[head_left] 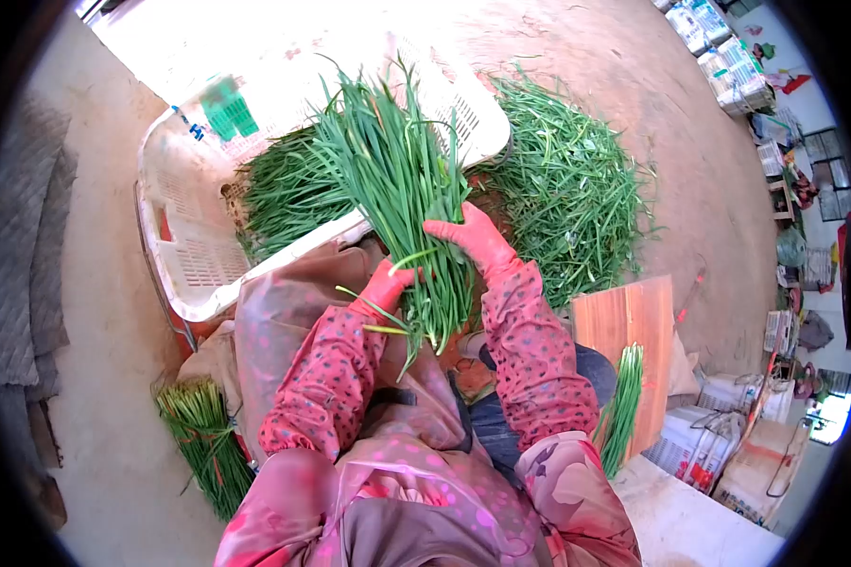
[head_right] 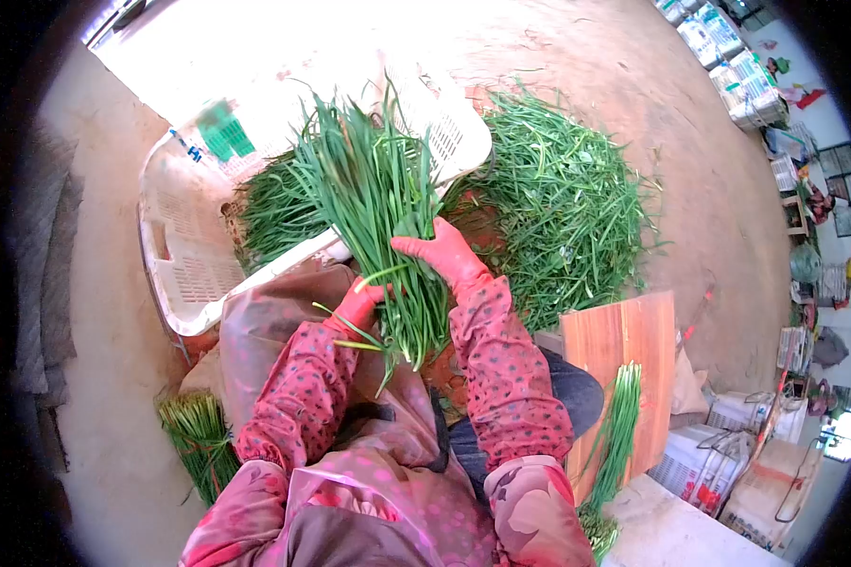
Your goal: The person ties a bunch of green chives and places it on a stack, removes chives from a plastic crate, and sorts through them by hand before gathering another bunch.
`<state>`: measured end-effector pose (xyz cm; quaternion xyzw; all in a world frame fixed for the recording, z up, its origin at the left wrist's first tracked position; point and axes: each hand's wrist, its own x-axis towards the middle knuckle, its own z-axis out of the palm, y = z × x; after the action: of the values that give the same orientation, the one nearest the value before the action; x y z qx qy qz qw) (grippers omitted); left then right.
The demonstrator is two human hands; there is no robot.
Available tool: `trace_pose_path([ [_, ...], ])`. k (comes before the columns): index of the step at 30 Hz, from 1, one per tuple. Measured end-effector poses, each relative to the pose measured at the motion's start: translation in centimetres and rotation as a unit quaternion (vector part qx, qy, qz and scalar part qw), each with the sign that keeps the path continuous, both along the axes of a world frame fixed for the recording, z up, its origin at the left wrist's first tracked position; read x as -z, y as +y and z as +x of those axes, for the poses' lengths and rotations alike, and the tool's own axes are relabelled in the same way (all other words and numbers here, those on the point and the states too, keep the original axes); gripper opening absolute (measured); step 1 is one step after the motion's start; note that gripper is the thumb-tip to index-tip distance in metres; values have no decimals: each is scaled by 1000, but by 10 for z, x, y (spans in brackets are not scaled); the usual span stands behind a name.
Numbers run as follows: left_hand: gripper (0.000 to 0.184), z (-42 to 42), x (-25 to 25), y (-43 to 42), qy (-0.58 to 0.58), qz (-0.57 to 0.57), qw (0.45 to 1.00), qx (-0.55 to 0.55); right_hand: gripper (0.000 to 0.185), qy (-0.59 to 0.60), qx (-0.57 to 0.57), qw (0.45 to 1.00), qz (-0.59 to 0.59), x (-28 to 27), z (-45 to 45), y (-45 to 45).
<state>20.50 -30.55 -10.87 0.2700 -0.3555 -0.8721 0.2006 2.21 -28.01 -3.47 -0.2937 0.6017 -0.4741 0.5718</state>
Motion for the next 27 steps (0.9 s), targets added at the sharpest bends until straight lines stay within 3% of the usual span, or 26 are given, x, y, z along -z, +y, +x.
trace_pose_path([
  [2,38,-4,1,-2,4,-32,999,24,53,5,17,1000,-21,2,-4,14],
  [5,43,-18,-37,5,-19,-45,999,12,55,31,54,997,-55,-2,-8,42],
  [7,46,-22,-44,4,-31,-57,997,52,66,32,44,997,-50,0,-15,62],
  [9,47,-30,-47,8,-40,-164,983,73,72,15,39,998,-56,-7,-15,80],
  [11,46,-36,-34,15,-52,-162,981,89,76,22,16,994,-109,-12,-15,95],
  [13,41,-42,-5,24,-32,-161,983,77,83,19,52,995,-89,15,-17,110],
  [14,41,-39,0,23,-71,-232,961,134,87,84,39,994,-51,25,-14,115],
  [15,41,-35,31,19,-73,-231,960,141,91,149,26,988,-15,38,-12,118],
  [17,40,-31,58,20,-84,-284,940,172,96,132,21,990,34,91,-4,126],
  [19,40,-30,73,21,-83,-372,904,193,91,32,-24,999,-23,145,-1,135],
  [20,40,-32,80,24,-84,-427,879,194,90,140,-46,988,53,140,0,139],
  [21,40,-35,84,26,-89,-491,845,192,90,137,-46,988,56,122,1,137],
  [23,40,-44,90,31,-107,-615,761,179,86,281,-70,952,94,93,4,132],
  [25,40,-56,94,34,-111,-691,699,148,82,284,-43,951,115,98,2,135],
  [26,41,-59,69,30,-111,-659,701,247,80,191,13,979,65,103,-3,136],
  [27,40,-64,88,36,-59,-611,768,182,79,94,66,993,13,100,-6,132],
])
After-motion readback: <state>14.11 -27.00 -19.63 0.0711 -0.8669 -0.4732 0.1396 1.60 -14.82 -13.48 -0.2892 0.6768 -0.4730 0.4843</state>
